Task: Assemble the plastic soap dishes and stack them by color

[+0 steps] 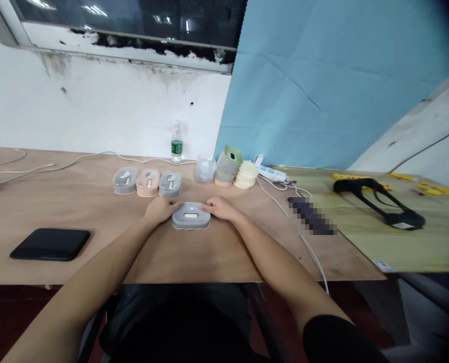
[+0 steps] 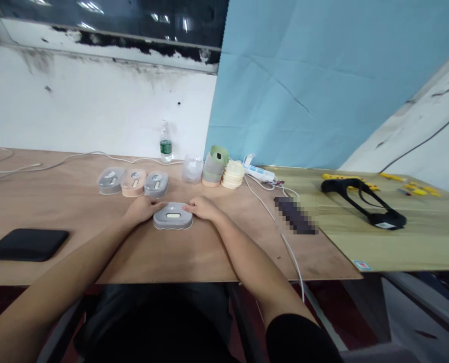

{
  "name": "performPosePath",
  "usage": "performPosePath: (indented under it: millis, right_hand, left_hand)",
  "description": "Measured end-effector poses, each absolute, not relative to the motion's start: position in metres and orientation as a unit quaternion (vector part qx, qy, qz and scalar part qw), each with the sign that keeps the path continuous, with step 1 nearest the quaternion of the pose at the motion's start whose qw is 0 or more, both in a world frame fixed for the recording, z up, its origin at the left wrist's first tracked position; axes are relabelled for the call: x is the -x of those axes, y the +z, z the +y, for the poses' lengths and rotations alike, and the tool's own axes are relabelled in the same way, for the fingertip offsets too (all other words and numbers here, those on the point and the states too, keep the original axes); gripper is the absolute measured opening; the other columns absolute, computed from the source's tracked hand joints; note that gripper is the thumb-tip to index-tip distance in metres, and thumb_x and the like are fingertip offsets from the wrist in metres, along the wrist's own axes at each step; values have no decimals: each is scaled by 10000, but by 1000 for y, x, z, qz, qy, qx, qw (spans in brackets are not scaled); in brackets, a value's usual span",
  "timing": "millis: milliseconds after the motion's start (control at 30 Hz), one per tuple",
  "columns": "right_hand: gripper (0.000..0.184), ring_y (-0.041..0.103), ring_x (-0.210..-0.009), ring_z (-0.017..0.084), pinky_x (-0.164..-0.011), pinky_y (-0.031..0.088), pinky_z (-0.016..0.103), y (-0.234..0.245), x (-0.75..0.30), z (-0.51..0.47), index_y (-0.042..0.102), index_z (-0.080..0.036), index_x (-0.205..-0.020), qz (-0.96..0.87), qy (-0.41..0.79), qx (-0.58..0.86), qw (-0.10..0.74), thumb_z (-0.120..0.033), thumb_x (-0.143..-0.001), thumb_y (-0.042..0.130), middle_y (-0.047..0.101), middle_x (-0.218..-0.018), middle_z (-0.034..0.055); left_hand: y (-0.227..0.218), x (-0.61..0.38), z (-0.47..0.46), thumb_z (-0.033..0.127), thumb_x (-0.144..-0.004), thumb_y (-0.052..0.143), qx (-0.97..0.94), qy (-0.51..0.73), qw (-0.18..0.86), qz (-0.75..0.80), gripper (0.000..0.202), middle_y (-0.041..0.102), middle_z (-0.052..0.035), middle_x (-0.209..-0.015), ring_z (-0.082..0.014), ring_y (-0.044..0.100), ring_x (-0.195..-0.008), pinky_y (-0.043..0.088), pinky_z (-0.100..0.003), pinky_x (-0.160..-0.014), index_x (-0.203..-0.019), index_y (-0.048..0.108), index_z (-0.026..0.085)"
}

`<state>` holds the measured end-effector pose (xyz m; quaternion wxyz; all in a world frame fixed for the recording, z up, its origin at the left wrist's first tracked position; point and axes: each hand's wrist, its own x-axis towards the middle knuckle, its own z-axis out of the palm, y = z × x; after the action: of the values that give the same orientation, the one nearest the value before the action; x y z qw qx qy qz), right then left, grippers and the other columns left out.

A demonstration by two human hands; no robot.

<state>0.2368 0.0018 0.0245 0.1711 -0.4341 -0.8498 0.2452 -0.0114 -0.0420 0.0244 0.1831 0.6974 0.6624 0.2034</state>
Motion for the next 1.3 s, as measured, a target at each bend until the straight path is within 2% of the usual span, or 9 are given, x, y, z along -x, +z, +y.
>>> performPosePath:
  millis: [100, 200, 333, 533, 600, 767, 1033, 1167, 1300]
  right_hand:
    - [485, 413, -527, 89, -517, 255, 226, 18, -239, 6, 551, -161, -596, -831, 207, 453, 247, -596, -808, 517, 489, -535, -35]
    - [392, 510, -597, 126, -579, 344, 232, 11, -244, 19, 638, -177, -864, -781, 154, 487, 360, -541, -844, 496, 591, -643, -5]
    - [428, 565, -671, 176, -649, 408, 268, 5, -248, 45, 552, -165, -1174, -731, 71, 520, 437, -452, -865, 479, 624, -713, 20]
    - [556, 608, -728, 214, -689, 437, 314, 1, -231, 78, 373, -158, -1397, -729, 31, 528, 436, -383, -892, 435, 681, -853, 62]
    - [552, 616, -776, 229, -721, 444, 329, 0, -225, 87, 368, -155, -1408, -738, 26, 517, 433, -365, -900, 419, 685, -895, 80]
    - [386, 595, -936, 234, -831, 436, 340, -3, -222, 97, 558, -154, -1210, -750, 15, 486, 448, -335, -905, 405, 664, -1000, 108]
    - [447, 556, -692, 189, -666, 425, 290, -1, -228, 64, 573, -172, -1029, -671, 39, 515, 532, -509, -739, 627, 619, -775, 31]
    - [412, 457, -525, 141, -565, 384, 255, -1, -233, 30, 557, -173, -1036, -699, 84, 445, 554, -500, -787, 585, 483, -579, -48]
    - [403, 462, -534, 130, -565, 391, 244, 1, -237, -1, 570, -174, -1025, -736, 143, 382, 540, -522, -823, 540, 489, -595, -40]
  left_hand:
    - [26, 11, -43, 618, -806, 459, -692, 204, 181, 668, 465, 701, -26, -762, -193, 627, -734, 362, -249, -566, -699, 671, 219]
    - [27, 12, -43, 612, -826, 427, -690, 203, 163, 676, 466, 713, -35, -835, -210, 635, -801, 378, -255, -593, -746, 681, 229]
    - [27, 12, -42, 636, -859, 335, -697, 194, 146, 675, 542, 714, -51, -875, -229, 640, -848, 399, -265, -625, -774, 689, 236]
    - [26, 9, -45, 686, -872, 207, -702, 196, 149, 668, 677, 714, -79, -901, -254, 648, -876, 430, -289, -675, -876, 710, 232]
    - [25, 9, -46, 668, -873, 251, -716, 200, 143, 654, 622, 716, -66, -923, -252, 650, -878, 431, -291, -673, -943, 706, 249]
    - [24, 9, -48, 584, -866, 384, -728, 206, 126, 641, 469, 716, -41, -949, -242, 651, -892, 446, -288, -690, -1045, 680, 267]
    - [22, 11, -46, 523, -920, 320, -721, 226, 117, 644, 452, 707, -68, -951, -247, 649, -905, 449, -306, -707, -962, 669, 237]
    - [24, 17, -47, 524, -913, 371, -712, 310, 101, 622, 486, 689, -59, -928, -226, 644, -873, 463, -309, -741, -1261, 516, 219]
    - [28, 21, -53, 482, -910, 414, -766, 377, 63, 517, 607, 653, -77, -1035, -198, 628, -834, 473, -311, -760, -1419, 307, 171]
